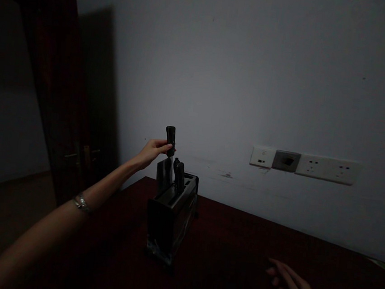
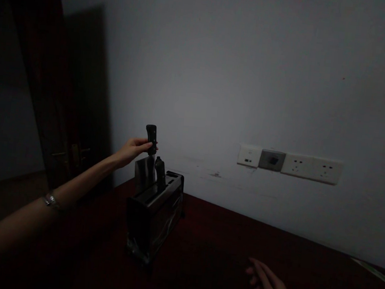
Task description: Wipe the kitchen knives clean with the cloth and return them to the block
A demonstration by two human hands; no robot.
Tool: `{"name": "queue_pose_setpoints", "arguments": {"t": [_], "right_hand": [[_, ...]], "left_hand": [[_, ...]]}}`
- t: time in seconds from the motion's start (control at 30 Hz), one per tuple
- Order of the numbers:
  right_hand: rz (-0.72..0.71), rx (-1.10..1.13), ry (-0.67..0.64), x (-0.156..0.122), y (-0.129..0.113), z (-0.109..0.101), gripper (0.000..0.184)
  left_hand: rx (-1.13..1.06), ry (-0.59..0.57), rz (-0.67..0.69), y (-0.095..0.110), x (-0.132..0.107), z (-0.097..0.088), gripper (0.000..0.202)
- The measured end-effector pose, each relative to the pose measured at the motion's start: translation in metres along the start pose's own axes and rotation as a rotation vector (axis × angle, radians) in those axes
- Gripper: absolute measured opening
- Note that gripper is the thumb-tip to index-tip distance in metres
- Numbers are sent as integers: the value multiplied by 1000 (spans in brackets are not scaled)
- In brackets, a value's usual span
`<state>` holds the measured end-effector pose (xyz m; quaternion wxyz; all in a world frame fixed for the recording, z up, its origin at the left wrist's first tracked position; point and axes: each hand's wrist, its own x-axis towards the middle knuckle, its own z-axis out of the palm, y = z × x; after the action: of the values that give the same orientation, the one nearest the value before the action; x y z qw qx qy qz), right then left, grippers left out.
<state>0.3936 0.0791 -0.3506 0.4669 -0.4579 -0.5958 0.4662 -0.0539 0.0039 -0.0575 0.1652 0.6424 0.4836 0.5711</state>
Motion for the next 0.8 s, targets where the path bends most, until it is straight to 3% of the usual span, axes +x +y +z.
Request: {"name": "queue_pose_setpoints", "arguments": {"t": [0.8], "right_hand": [[21,-31,-46,-1,4,-2,52]], "left_hand": [[87,-172,-125,-17,-41,4,21]]}}
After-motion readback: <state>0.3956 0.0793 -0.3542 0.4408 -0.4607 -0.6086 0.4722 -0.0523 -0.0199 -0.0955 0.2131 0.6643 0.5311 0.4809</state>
